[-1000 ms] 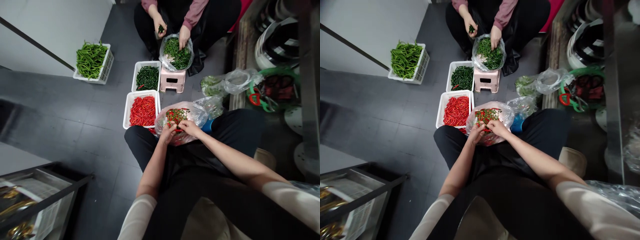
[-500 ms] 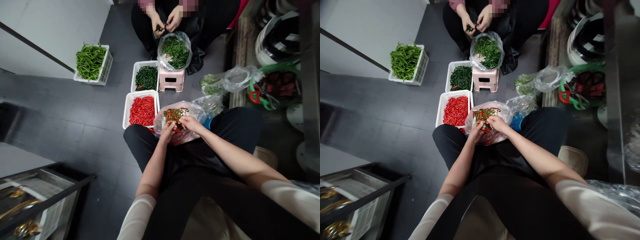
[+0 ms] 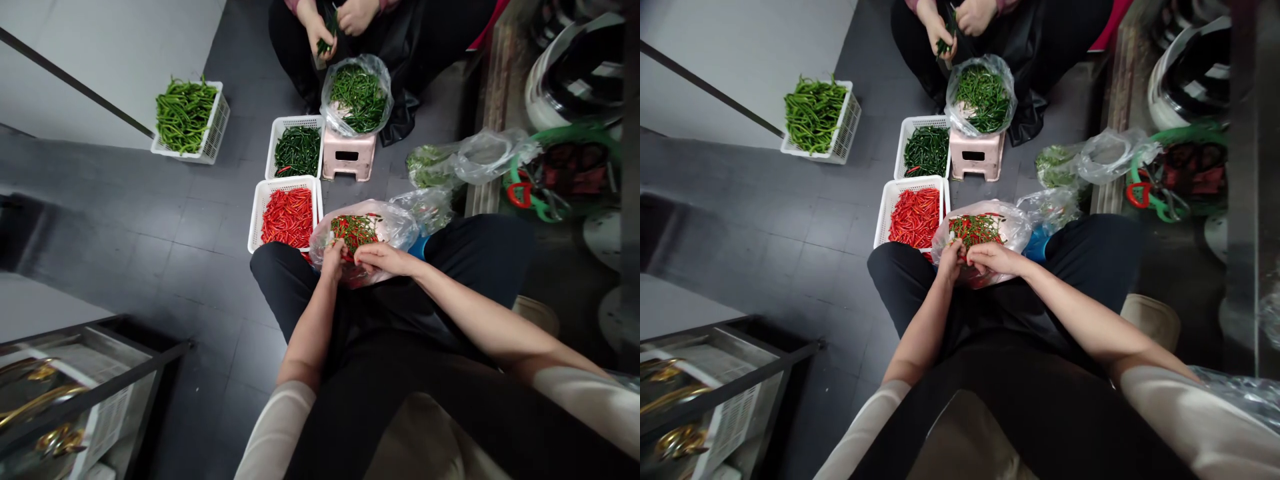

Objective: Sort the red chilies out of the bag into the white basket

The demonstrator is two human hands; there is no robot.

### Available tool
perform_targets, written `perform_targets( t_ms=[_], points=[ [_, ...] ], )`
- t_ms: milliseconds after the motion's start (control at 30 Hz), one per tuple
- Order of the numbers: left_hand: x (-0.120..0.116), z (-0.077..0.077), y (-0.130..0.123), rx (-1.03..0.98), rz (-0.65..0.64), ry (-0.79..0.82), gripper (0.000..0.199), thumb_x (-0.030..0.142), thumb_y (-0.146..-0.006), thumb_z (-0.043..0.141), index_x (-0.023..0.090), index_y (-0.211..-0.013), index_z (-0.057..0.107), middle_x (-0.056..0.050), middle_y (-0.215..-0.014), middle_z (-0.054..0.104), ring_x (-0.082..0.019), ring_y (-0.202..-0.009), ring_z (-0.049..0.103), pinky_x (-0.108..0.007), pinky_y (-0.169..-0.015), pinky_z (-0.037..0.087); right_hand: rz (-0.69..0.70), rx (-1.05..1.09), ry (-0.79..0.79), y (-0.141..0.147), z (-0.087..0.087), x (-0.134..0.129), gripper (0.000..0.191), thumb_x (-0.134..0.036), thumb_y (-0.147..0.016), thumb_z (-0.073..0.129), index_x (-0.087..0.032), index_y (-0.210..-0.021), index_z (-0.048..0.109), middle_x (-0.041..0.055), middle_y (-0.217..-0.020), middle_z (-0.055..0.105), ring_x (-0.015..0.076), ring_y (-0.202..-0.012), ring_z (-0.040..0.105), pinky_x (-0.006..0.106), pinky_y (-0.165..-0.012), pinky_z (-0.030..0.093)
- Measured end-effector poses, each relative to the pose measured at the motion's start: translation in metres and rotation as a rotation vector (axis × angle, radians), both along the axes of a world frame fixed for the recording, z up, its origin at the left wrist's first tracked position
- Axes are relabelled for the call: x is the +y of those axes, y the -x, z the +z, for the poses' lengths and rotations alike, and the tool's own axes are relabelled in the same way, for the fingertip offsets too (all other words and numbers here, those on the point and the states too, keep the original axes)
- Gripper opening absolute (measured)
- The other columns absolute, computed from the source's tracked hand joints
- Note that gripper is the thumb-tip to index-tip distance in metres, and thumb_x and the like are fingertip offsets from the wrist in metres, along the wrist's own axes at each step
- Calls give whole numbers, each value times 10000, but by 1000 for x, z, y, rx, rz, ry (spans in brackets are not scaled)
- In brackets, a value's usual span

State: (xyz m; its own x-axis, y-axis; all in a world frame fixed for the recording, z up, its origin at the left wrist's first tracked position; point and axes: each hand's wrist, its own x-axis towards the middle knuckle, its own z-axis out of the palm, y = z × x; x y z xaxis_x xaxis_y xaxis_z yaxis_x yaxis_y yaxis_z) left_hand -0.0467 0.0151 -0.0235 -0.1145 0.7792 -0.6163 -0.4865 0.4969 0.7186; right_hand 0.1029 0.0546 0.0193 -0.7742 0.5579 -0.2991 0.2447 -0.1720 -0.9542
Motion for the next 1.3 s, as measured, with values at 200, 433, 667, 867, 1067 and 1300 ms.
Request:
perform_targets(
  t_ms=[200,433,667,867,1067,1300],
  points=[
    [4,10,1,-316,35,-41,240,390,-803,581,158,-796,522,-6,-711,538,-67,-583,491,-158,-478,340,-386,-121,205,2,-14,7,298,-460,-716,587,-167,-711,533,-4,-617,508,109,-553,461,191,-444,303],
    [2,10,1,-254,53,-102,184,292,-772,643,154,-848,547,-30,-853,594,-92,-768,576,-183,-650,440,-269,-164,117,6,-25,3,303,-469,-702,569,-173,-712,509,-46,-563,460,78,-450,307,215,-448,215],
    [-2,2,-1,-25,-199,-45,331,418,-744,667,141,-665,504,47,-516,419,-22,-422,312,-151,-385,184,-220,-336,-374,4,-22,7,182,-343,-742,530,-186,-656,499,-20,-590,489,126,-564,408,244,-559,286],
    [1,7,4,-323,-124,14,326,410,-722,689,148,-688,498,24,-602,484,-38,-492,424,-135,-439,307,-192,28,218,-9,-14,11,325,-507,-789,501,-193,-873,514,-20,-615,490,100,-464,364,224,-461,276],
    [5,11,-1,-418,-46,88,425,597,-842,418,226,-952,594,-52,-955,626,-152,-831,590,-297,-718,491,-423,-138,10,1,-20,5,237,-421,-726,550,-188,-747,509,23,-729,568,130,-571,469,243,-522,340],
    [8,9,-5,-318,-104,14,470,562,-872,373,247,-1144,592,-71,-1014,631,-189,-874,590,-310,-733,487,-118,-545,-756,31,-11,8,195,-337,-838,529,-181,-734,585,61,-859,609,179,-743,523,262,-624,336]
  ],
)
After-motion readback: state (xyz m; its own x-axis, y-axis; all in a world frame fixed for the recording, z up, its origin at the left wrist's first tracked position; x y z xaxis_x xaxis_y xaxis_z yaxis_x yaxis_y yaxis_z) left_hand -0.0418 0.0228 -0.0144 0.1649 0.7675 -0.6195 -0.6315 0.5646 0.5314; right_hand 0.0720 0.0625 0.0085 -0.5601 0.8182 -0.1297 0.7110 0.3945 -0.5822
